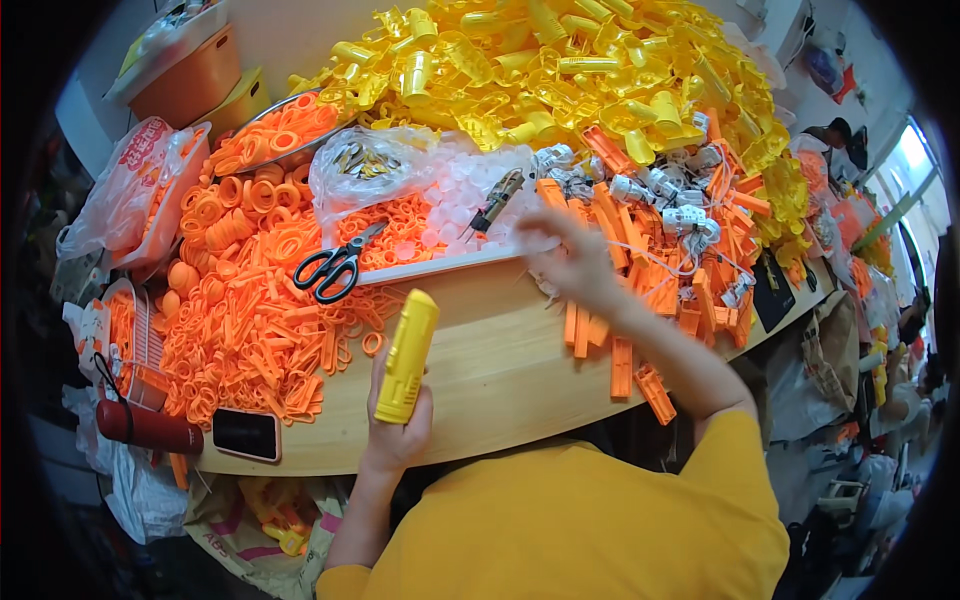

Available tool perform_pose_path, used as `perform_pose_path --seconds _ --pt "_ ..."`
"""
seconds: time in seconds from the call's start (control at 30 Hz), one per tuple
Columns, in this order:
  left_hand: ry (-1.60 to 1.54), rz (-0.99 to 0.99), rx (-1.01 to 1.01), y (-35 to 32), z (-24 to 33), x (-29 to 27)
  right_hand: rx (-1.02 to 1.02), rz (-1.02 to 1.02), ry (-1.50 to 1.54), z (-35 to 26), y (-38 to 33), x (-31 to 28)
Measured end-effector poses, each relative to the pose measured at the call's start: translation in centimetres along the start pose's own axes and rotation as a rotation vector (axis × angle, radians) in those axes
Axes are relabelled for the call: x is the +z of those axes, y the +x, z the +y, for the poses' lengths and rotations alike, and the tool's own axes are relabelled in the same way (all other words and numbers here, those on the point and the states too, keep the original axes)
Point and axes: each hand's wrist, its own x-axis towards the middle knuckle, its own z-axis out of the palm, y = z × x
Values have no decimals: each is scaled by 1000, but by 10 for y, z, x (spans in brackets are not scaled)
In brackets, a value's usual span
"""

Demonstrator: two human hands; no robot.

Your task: Assembling plastic components of yellow toy guns at a factory workbench.

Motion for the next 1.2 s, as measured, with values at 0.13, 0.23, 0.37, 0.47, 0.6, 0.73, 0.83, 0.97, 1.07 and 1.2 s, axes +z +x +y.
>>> perform_pose_path --seconds 0.13,0.23,0.37,0.47,0.6,0.73,0.83,0.97,1.07,1.2 --pt "498 -154 58 -21 16 -4 -68 264 -574 98 70 -91" --pt "879 -320 59 -31 1 3 154 229 -995 178 98 -153" --pt "900 -241 10 -36 -19 10 621 -31 -1168 195 117 -149" --pt "861 -143 39 -33 -29 12 645 -32 -1205 218 117 -157" --pt "832 -64 52 -30 -38 9 518 167 -909 262 125 -207" --pt "838 -19 56 -30 -43 7 466 226 -851 275 127 -242" --pt "858 -23 59 -24 -45 8 493 541 -980 258 117 -253" --pt "898 -16 108 -11 -50 4 488 976 -1007 246 111 -262" --pt "828 -13 78 -4 -54 1 350 1180 -1011 229 116 -276" --pt "721 -7 127 -1 -43 -7 -271 1138 -835 189 134 -295"
